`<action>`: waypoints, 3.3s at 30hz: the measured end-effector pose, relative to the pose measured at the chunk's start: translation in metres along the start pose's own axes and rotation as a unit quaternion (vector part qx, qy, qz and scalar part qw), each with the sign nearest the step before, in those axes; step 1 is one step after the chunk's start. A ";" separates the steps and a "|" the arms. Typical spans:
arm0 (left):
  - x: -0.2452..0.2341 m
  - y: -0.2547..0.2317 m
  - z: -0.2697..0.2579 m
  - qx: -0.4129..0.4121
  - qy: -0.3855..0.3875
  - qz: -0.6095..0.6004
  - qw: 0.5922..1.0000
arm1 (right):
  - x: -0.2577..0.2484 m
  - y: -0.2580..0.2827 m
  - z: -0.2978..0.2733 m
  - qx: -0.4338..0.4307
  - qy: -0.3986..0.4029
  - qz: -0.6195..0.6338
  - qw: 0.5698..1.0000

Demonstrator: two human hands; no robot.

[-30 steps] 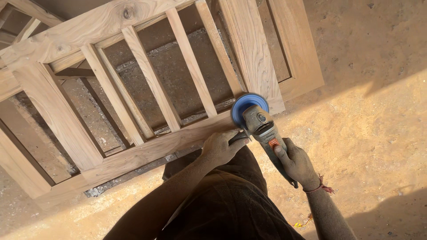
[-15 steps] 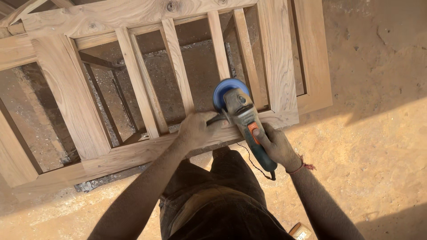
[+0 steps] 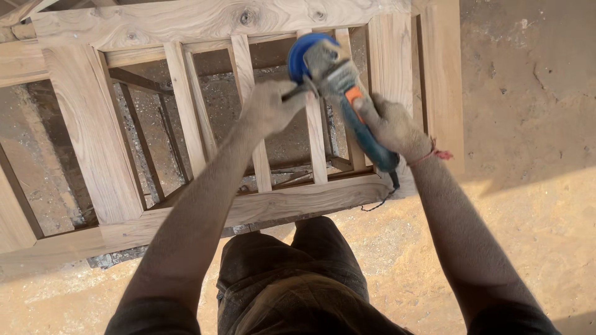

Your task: The person uses an angle grinder with a sanding disc to smooth the surface of a wooden window frame. The person systematically moves the tool across the frame's horizontal and vertical members, generating sawdust as the wood is sanded.

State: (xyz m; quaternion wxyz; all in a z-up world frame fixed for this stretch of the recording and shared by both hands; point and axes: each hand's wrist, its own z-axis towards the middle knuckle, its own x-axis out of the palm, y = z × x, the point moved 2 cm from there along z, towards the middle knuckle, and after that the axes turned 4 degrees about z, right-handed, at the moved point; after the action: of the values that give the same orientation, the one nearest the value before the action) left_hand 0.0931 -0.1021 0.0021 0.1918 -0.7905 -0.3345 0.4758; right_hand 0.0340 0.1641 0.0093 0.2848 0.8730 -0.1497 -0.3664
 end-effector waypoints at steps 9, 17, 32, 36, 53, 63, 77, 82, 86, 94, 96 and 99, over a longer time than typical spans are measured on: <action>0.141 0.017 -0.192 0.045 0.030 -0.078 0.996 | 0.111 -0.070 -0.203 0.023 0.032 0.025 0.999; 0.145 0.046 -0.251 0.024 0.072 -0.038 0.996 | 0.183 -0.079 -0.257 0.038 0.000 0.048 0.998; 0.063 0.154 -0.340 -0.095 -0.032 -0.052 0.994 | 0.268 0.044 -0.224 -0.032 0.049 -0.033 0.998; 0.070 0.164 -0.342 -0.105 -0.018 -0.025 0.994 | 0.275 0.044 -0.228 -0.007 0.061 -0.037 0.997; 0.083 0.071 -0.338 0.105 0.132 0.058 0.984 | 0.295 -0.061 -0.318 -0.015 -0.026 0.386 0.922; 0.105 0.059 -0.233 0.049 0.040 0.228 0.972 | 0.290 -0.115 -0.365 0.048 -0.163 0.490 0.855; 0.115 0.114 -0.177 0.043 -0.028 0.458 0.888 | 0.313 -0.301 -0.438 0.316 -0.265 0.497 0.764; 0.089 0.074 -0.193 0.049 -0.032 0.447 0.892 | 0.310 -0.360 -0.417 0.460 -0.141 0.345 0.806; 0.022 -0.022 -0.244 -0.031 0.018 0.335 0.942 | 0.301 -0.376 -0.403 0.488 -0.079 0.305 0.814; -0.157 -0.202 -0.304 -0.064 0.025 0.376 0.924 | 0.260 -0.332 -0.380 0.473 -0.070 0.283 0.831; -0.189 -0.200 -0.307 -0.064 0.083 0.249 0.963 | 0.259 -0.317 -0.386 0.475 -0.070 0.281 0.831; -0.218 -0.174 -0.299 -0.028 0.166 0.101 0.981 | 0.250 -0.294 -0.383 0.474 -0.087 0.293 0.826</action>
State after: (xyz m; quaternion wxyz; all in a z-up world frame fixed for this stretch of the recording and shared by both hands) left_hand 0.2260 -0.1301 0.3882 0.1734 -0.8933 -0.2296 0.3454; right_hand 0.4989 0.4286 -0.0898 -0.0842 0.7805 -0.5776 -0.2238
